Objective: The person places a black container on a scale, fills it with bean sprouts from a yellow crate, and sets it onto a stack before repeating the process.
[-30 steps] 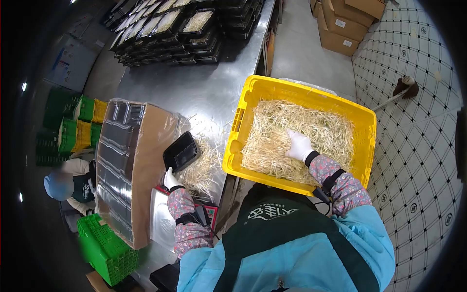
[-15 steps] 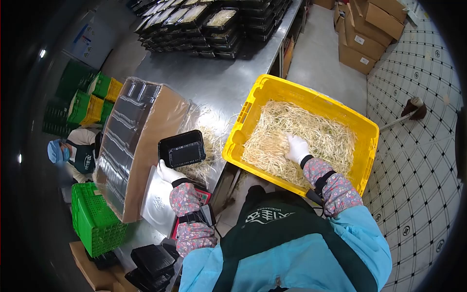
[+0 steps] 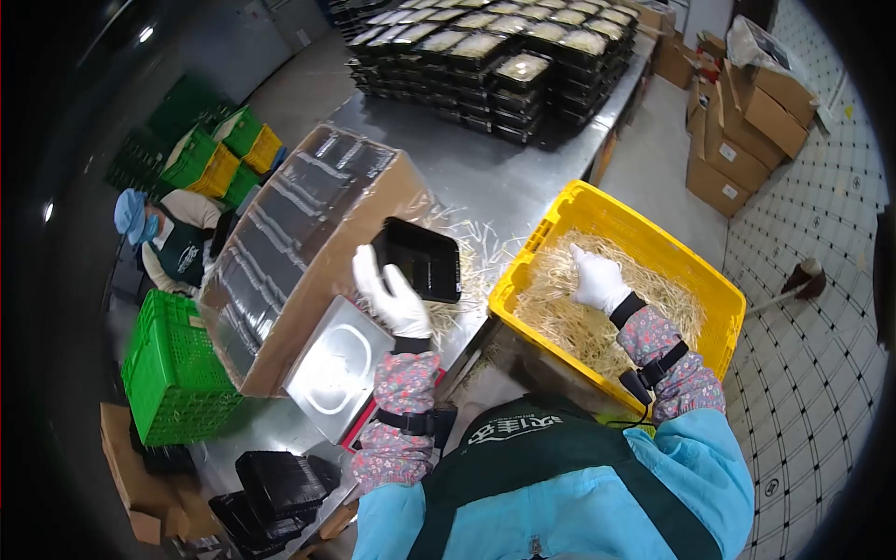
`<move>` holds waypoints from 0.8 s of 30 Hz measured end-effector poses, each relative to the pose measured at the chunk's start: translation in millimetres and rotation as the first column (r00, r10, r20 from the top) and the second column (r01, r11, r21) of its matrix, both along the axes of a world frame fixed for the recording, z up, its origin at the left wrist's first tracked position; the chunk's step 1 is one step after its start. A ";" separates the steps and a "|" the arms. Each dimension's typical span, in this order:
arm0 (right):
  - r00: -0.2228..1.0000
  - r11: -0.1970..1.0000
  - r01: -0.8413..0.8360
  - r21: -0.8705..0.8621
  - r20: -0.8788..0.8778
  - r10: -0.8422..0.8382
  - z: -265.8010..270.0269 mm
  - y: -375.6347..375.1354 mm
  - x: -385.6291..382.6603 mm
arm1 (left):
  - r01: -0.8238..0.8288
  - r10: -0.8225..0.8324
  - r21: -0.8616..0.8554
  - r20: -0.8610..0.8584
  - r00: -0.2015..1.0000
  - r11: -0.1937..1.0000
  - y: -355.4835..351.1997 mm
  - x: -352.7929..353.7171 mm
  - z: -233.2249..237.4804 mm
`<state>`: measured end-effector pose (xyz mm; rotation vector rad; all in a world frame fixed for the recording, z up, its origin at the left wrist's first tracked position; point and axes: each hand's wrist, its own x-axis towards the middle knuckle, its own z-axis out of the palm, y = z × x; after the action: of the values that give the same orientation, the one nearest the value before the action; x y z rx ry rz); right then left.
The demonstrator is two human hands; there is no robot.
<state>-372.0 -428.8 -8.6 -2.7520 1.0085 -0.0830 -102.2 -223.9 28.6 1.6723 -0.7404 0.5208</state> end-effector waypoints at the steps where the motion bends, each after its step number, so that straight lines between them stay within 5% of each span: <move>1: 0.998 0.995 -0.059 -0.085 0.020 0.060 23.3 16.9 22.3 | -0.010 -0.006 0.100 0.154 0.988 0.995 3.3 -7.8 15.4; 4: 0.978 0.975 -0.208 -0.081 -0.010 0.208 54.1 56.6 100.4 | -0.034 -0.093 0.305 0.395 0.914 0.952 12.7 -20.8 25.4; 8: 0.864 0.887 -0.406 -0.222 0.223 0.451 62.4 131.2 198.8 | -0.107 -0.075 0.500 0.331 0.941 0.859 55.3 -8.4 12.2; 12: 0.646 0.749 -0.619 -0.235 0.390 0.656 69.1 201.2 267.5 | -0.041 0.049 0.241 -0.027 0.998 0.970 132.0 36.0 -28.7; 14: 0.530 0.666 -0.706 -0.240 0.445 0.722 63.2 235.0 295.6 | 0.024 -0.054 -0.083 -0.377 0.925 0.996 166.7 51.9 -54.6; 16: 0.438 0.552 -0.774 -0.309 0.369 0.820 48.5 258.5 322.7 | -0.002 -0.096 -0.202 -0.474 0.875 0.979 196.6 63.1 -81.9; 18: 0.404 0.460 -0.848 -0.264 0.241 0.882 32.9 271.8 339.0 | 0.107 -0.152 -0.110 -0.600 0.785 0.988 231.6 72.5 -86.3; 20: 0.341 0.378 -0.886 -0.270 0.174 0.924 12.9 282.5 350.7 | -0.017 0.052 0.059 -0.648 0.760 0.998 250.0 76.6 -76.9; 21: 0.337 0.364 -0.890 -0.274 0.140 0.931 -0.1 290.2 353.1 | -0.109 0.207 0.304 -0.312 0.927 0.946 260.4 92.8 -95.4; 22: 0.321 0.357 -0.890 -0.284 0.165 0.932 -6.8 295.7 353.7 | -0.174 0.223 0.373 -0.092 0.970 0.911 260.7 89.8 -65.8; 24: 0.363 0.392 -0.895 -0.212 0.162 0.918 -12.0 306.2 359.5 | -0.033 0.087 0.532 -0.077 0.993 0.846 256.7 97.6 -53.8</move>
<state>-12.6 -122.6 -20.6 -2.8259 -0.7244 -0.2941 -4.6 32.8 -25.2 2.2280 -0.8078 0.2812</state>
